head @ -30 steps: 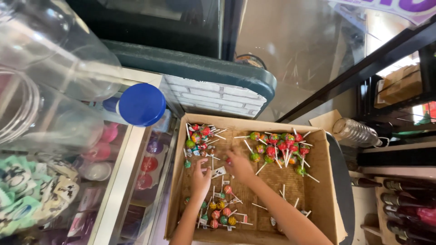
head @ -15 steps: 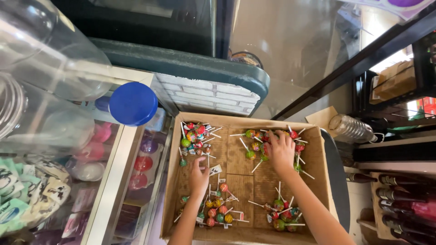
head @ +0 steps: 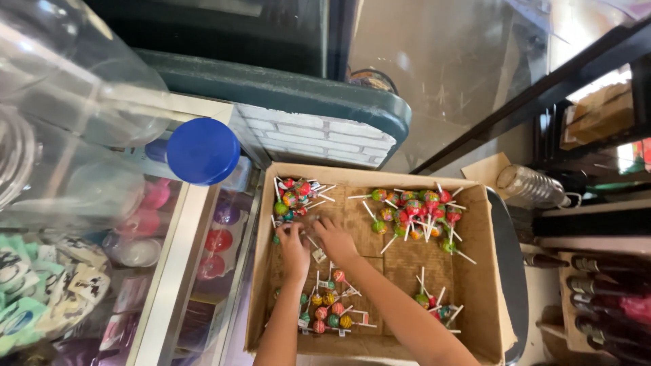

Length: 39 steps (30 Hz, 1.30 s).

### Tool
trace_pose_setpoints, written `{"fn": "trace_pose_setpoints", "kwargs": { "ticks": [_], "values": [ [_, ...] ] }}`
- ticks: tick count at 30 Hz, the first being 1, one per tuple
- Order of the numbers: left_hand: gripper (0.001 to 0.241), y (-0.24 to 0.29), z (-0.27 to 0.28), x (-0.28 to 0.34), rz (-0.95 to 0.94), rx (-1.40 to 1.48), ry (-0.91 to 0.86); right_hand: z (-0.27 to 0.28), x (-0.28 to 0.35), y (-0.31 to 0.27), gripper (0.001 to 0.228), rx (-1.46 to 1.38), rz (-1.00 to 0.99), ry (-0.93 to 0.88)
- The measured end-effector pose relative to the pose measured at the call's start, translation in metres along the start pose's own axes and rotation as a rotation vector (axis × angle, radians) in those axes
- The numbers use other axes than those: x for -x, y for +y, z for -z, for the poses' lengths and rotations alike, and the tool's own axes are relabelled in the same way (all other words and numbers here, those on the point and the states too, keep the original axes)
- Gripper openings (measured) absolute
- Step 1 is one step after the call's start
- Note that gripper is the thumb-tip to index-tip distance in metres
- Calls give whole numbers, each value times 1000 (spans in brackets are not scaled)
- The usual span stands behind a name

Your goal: Sorting and organizing various lollipops and candies into jars on a store counter.

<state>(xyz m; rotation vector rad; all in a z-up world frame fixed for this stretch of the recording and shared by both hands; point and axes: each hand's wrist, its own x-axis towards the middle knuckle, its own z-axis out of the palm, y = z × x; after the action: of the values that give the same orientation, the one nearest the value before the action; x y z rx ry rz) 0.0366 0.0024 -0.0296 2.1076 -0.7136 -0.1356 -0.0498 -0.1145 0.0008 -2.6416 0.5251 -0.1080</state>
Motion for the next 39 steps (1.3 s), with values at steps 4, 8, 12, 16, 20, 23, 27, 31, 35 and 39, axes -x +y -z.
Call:
{"fn": "trace_pose_setpoints", "kwargs": {
  "ticks": [4,8,12,16,20,23,27,31,35,39],
  "values": [
    [29,-14,-8,6,-17,-16,26,-6,24,10,45,97,57,-56],
    [16,-25,-16,11,118,154,28,5,61,41,41,-219,-69,103],
    [18,-31,-25,13,173,81,47,63,111,53,47,-623,-371,241],
    [19,-18,-38,16,275,300,66,80,187,93,42,-641,-443,289],
    [23,15,-55,38,253,542,59,123,244,80,36,-334,-595,193],
    [20,81,-50,72,195,611,-164,134,273,73,33,-160,-528,79],
    [20,119,-84,141,-15,547,-482,114,302,88,22,-41,-565,-84],
    [21,136,-78,167,-46,489,-629,108,301,95,25,-194,-649,-96],
    [43,138,-66,165,-24,341,-800,112,296,89,34,-125,-627,-219],
    [54,125,-74,166,-72,279,-861,113,297,96,31,-145,-684,-320]
  ]
}}
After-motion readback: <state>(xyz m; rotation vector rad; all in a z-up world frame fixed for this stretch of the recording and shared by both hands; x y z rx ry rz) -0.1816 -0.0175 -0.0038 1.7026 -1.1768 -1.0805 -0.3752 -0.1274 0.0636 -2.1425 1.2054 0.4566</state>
